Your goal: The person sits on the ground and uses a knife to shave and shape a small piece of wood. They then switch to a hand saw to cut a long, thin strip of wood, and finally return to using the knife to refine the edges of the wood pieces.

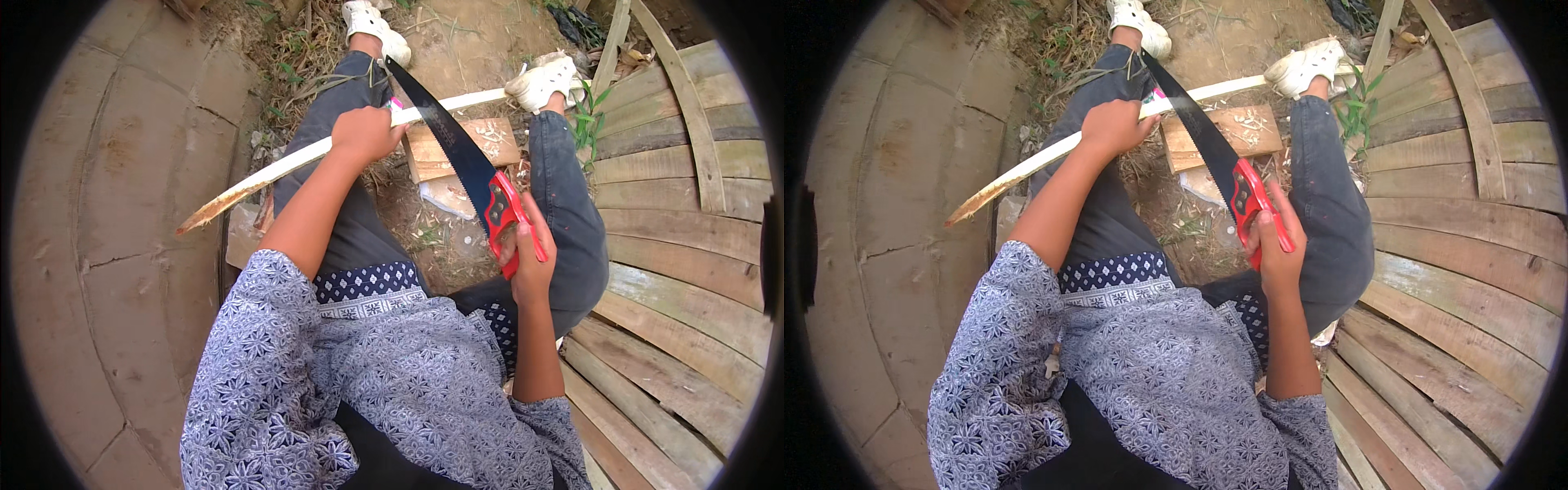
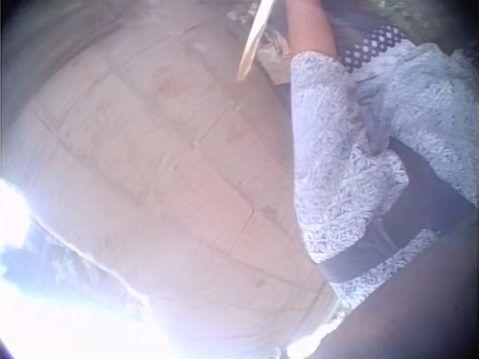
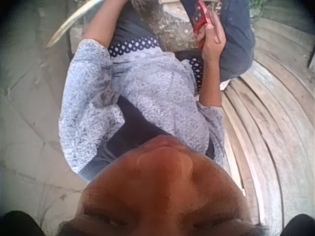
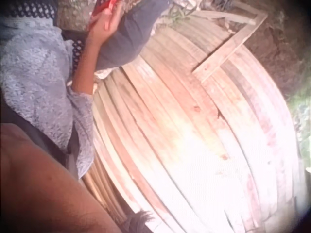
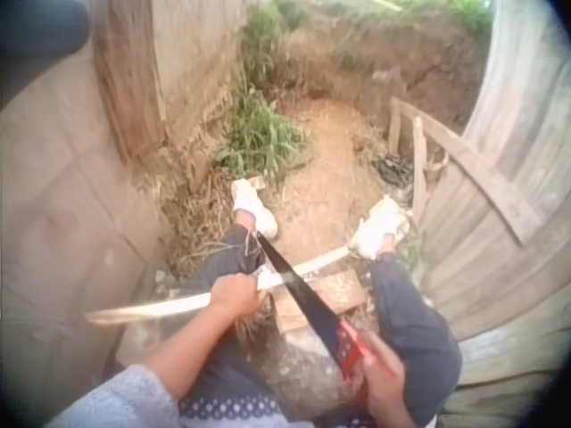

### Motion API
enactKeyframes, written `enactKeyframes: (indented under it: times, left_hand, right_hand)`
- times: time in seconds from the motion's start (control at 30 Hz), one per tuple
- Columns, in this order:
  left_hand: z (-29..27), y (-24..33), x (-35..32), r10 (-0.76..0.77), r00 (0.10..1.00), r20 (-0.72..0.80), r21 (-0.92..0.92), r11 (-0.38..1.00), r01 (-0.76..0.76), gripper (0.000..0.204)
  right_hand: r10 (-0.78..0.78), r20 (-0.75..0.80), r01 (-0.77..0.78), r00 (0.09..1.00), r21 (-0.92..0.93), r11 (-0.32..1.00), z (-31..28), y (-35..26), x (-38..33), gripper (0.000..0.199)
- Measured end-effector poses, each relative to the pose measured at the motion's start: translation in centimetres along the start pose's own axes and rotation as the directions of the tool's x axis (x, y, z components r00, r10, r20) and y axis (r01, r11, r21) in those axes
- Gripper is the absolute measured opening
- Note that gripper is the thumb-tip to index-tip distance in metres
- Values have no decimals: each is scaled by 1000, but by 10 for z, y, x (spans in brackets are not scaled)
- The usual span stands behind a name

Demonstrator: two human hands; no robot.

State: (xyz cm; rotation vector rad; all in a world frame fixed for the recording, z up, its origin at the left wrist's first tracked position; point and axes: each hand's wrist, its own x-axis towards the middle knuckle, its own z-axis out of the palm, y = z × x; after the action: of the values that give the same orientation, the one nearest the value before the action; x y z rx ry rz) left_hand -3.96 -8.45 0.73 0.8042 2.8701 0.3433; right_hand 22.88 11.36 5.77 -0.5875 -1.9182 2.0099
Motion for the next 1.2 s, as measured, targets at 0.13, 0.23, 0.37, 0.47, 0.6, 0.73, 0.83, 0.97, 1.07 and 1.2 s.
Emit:
enactKeyframes:
  times: [0.13,0.23,0.37,0.47,0.6,0.73,0.83,0.97,1.07,1.2]
  left_hand:
    - [-4,3,-3,-2,1000,-3,11,1000,2,50]
    - [-4,3,-2,-8,1000,11,21,1000,8,49]
    - [-9,3,-1,-21,999,27,40,999,20,49]
    - [-15,7,-1,-49,998,49,67,997,46,47]
    - [-17,9,-1,-44,998,51,79,996,40,47]
    - [-14,9,0,-54,997,60,77,996,49,48]
    - [-13,8,2,-64,995,70,85,995,58,50]
    - [-11,5,5,-43,998,42,85,996,40,48]
    - [-12,3,6,-43,998,35,88,995,40,48]
    - [-10,3,5,-41,999,23,95,995,38,49]
  right_hand:
    - [-103,-18,101,995,-87,991,-2,4,6,46]
    - [-138,-19,135,990,-112,985,5,11,12,43]
    - [-194,0,193,981,-106,975,17,33,26,40]
    - [-180,-12,178,984,-88,980,28,42,28,40]
    - [-183,-12,181,983,-88,980,30,53,29,40]
    - [-161,10,161,987,-102,982,29,52,31,40]
    - [-79,27,82,996,-120,989,28,44,27,41]
    - [-82,23,85,996,-164,983,13,47,5,42]
    - [-50,12,51,999,-199,979,-8,36,-25,43]
    - [-8,29,17,1000,-295,955,-39,19,-63,45]
